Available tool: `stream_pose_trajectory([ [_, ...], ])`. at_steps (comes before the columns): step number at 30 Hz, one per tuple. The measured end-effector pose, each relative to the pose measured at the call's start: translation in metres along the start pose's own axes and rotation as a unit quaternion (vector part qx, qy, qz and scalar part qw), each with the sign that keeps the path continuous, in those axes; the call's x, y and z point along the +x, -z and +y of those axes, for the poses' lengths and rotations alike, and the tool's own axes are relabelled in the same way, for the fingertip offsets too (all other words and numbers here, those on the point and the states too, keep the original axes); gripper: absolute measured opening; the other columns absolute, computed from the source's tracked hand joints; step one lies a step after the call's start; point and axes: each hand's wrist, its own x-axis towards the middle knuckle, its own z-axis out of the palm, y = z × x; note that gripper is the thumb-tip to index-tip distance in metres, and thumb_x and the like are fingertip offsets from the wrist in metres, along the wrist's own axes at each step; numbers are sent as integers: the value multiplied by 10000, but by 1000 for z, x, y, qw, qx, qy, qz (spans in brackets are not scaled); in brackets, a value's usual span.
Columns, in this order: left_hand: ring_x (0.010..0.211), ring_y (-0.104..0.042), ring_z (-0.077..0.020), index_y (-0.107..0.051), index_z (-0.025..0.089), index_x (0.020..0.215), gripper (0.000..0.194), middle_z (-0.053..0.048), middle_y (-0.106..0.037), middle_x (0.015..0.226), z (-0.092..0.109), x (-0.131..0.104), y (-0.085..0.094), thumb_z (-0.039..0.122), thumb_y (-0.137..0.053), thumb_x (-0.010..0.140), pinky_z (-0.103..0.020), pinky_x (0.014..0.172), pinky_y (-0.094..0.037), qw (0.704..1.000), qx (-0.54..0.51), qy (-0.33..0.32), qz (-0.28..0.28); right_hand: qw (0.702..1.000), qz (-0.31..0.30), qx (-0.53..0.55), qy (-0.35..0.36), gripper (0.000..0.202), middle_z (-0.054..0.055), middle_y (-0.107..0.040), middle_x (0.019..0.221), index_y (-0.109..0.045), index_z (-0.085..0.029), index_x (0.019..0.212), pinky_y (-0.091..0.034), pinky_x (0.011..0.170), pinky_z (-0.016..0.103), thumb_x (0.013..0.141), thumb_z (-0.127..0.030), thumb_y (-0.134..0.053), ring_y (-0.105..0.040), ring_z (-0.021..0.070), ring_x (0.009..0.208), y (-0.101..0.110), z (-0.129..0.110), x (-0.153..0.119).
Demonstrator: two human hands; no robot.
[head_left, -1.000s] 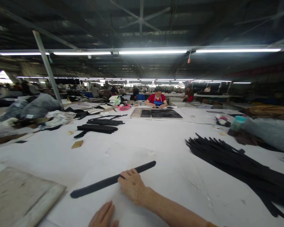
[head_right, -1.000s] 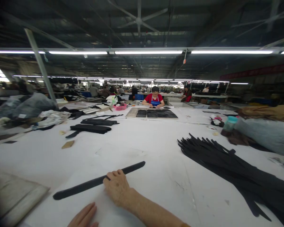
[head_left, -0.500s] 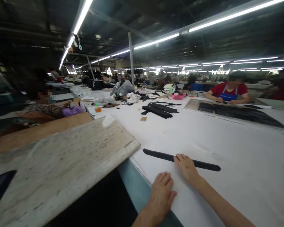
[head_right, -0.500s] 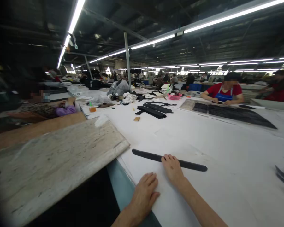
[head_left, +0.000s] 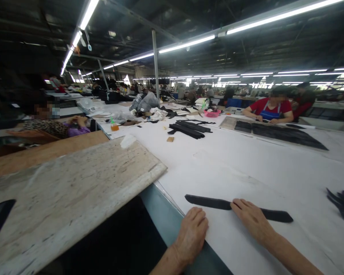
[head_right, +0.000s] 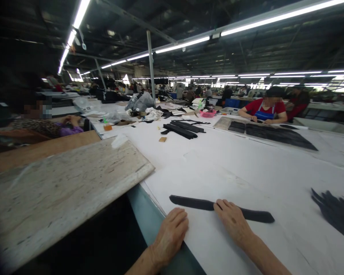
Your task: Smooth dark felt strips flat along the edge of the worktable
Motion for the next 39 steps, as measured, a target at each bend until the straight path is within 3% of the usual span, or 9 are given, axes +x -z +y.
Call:
stream_pose_trajectory([
  [4, 1177, -511, -260, -544, 120, 1152, 289, -138, -588, 1222, 16, -5, -4, 243, -457, 906, -438, 995, -449, 999, 29, -41, -17, 1000, 13, -8, 10, 399, 81, -639, 986, -623, -188, 946, -445, 725, 315, 773, 40, -345, -585, 204, 844, 16, -1, -33],
  [9, 1186, -511, -297, -524, 103, 1214, 444, -160, -580, 1242, 18, -2, -17, 403, -510, 887, -459, 980, -453, 994, 64, -11, -89, 999, 27, -5, -25, 400, 92, -638, 1027, -636, -171, 967, -446, 794, 339, 771, 35, -354, -583, 215, 921, 20, -5, -52],
  [15, 1174, -517, -311, -540, 100, 1194, 416, -175, -574, 1244, 19, -3, -19, 384, -505, 892, -466, 957, -458, 990, 84, 4, -115, 983, 61, 52, -165, 336, 81, -619, 1047, -647, -185, 921, -448, 840, 340, 874, -100, -325, -550, 215, 969, 20, -9, -56],
  [18, 1167, -519, -314, -543, 108, 1184, 393, -176, -577, 1234, 22, -4, -18, 371, -499, 895, -482, 952, -456, 990, 81, 14, -114, 957, 69, 87, -270, 307, 63, -607, 959, -628, -207, 815, -465, 733, 325, 909, -220, -336, -550, 210, 875, 25, -7, -47],
  [20, 1164, -517, -314, -540, 115, 1182, 381, -174, -575, 1233, 24, -5, -15, 355, -516, 887, -490, 955, -452, 991, 75, 24, -109, 951, 71, 85, -290, 312, 64, -601, 933, -620, -208, 790, -450, 723, 339, 911, -238, -334, -544, 213, 846, 29, -9, -34],
  [26, 1121, -518, -281, -582, 142, 1041, 217, -139, -571, 1199, 30, -3, 10, 252, -559, 855, -450, 942, -468, 997, 14, 45, -67, 973, 1, 168, -157, 227, 41, -612, 981, -630, -215, 927, -389, 802, 328, 884, -137, -421, -542, 189, 895, 40, -55, 26],
  [31, 907, -564, -197, -604, 177, 904, 180, -65, -628, 971, 10, 7, 32, 87, -460, 847, -364, 833, -503, 993, -37, 106, -33, 974, -95, 159, -130, 187, 35, -622, 936, -626, -211, 872, -369, 750, 310, 831, -83, -494, -546, 198, 878, 46, -85, 59],
  [34, 895, -555, -191, -623, 186, 852, 218, -44, -635, 919, -6, 24, 35, 54, -452, 825, -341, 826, -483, 981, -28, 160, -106, 972, -143, 132, -135, 161, 42, -630, 900, -624, -201, 836, -355, 722, 308, 807, -74, -529, -552, 208, 861, 46, -86, 65],
  [39, 926, -534, -226, -639, 152, 848, 206, -79, -620, 937, -15, 50, 30, 61, -461, 802, -354, 840, -447, 959, 41, 151, -236, 963, -166, 150, -149, 182, 29, -622, 890, -614, -202, 789, -343, 706, 289, 795, -49, -516, -545, 189, 857, 45, -82, 72],
])
